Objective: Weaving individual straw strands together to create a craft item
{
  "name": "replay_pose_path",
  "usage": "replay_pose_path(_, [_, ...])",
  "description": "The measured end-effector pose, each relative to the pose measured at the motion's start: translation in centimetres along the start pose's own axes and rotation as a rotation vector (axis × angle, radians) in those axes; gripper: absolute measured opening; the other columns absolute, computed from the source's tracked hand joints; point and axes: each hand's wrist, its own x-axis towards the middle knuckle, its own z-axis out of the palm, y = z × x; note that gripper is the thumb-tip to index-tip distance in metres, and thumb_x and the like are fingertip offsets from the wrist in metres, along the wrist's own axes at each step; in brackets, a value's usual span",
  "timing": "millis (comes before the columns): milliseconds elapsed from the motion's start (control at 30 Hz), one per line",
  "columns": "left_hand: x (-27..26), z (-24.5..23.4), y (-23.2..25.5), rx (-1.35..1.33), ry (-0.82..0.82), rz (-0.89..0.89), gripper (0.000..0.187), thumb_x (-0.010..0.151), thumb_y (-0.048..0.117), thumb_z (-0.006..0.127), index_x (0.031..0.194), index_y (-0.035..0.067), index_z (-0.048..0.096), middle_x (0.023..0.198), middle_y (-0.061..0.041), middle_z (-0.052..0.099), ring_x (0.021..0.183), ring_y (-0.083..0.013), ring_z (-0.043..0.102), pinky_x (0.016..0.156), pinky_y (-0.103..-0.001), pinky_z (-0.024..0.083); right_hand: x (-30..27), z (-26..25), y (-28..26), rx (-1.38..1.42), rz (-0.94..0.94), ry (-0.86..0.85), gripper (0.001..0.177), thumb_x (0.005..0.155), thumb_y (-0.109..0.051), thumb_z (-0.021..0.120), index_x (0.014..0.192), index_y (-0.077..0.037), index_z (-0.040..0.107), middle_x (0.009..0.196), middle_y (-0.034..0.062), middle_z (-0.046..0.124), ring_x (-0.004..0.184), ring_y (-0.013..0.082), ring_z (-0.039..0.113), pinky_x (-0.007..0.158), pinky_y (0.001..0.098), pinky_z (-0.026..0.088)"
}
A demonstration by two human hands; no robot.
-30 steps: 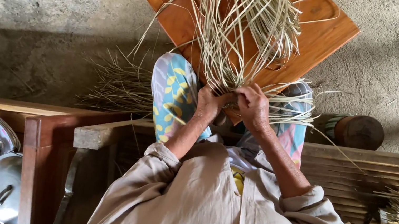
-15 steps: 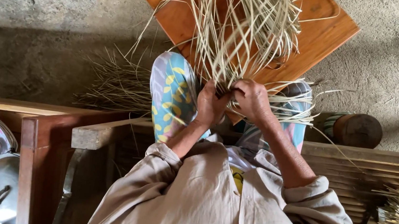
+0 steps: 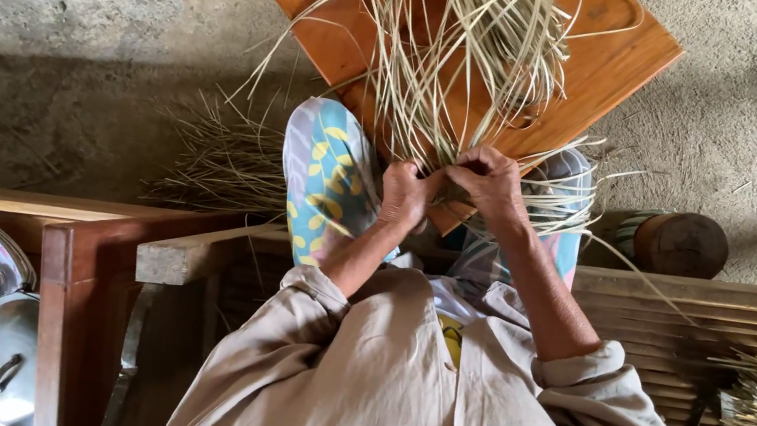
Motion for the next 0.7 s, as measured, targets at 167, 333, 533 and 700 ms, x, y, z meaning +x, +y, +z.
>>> replay_pose_path(167, [0.4, 0.7, -1.3, -0.068, 0.087, 0.013, 0.022, 0.074, 0.024, 0.084, 0.082, 0.003, 0.078, 0.073, -0.014, 0.074, 0.081, -0.0252, 0.073, 0.063, -0.039, 0.052, -1.6, 1.3, -2.0, 0.008, -0.053, 0.045, 0.021, 0.074, -0.008, 0.091, 0.089, -0.010, 0.078, 0.082, 0.0051, 0.069, 0.079, 0.0122, 0.064, 0.074, 0.0267, 0.052])
replay_pose_path(333, [0.0, 0.2, -0.9, -0.534, -0.161, -0.088, 0.021, 0.084, 0.034, 0.074, 0.075, 0.016, 0.066, 0.070, 0.003, 0.064, 0.074, -0.0105, 0.062, 0.082, -0.028, 0.054, -6.4, 7.0, -10.2, -0.038, -0.338, -0.086, 0.017, 0.079, -0.008, 0.088, 0.095, -0.008, 0.080, 0.088, 0.0154, 0.071, 0.084, 0.0268, 0.069, 0.084, 0.0388, 0.053])
replay_pose_path(533, [-0.6, 1.1, -0.4, -0.478, -0.020, 0.047, 0.023, 0.085, 0.023, 0.076, 0.073, 0.012, 0.061, 0.073, -0.002, 0.064, 0.074, -0.0109, 0.055, 0.076, -0.030, 0.049, -10.0, 8.9, -12.8, 0.042, -0.513, -0.630, 0.009, 0.091, -0.008, 0.076, 0.100, -0.011, 0.074, 0.089, 0.0099, 0.067, 0.078, 0.0282, 0.069, 0.072, 0.0385, 0.055])
replay_pose_path(700, [-1.3, 1.8, 0.1, -0.435, 0.164, 0.202, 0.029, 0.086, 0.011, 0.079, 0.070, 0.007, 0.055, 0.075, -0.007, 0.063, 0.074, -0.0112, 0.047, 0.069, -0.033, 0.044, -6.2, 2.5, -2.6, -0.679, -0.615, 0.225, 0.024, 0.086, -0.025, 0.081, 0.100, -0.011, 0.068, 0.115, 0.0112, 0.063, 0.103, 0.0344, 0.064, 0.090, 0.0427, 0.054])
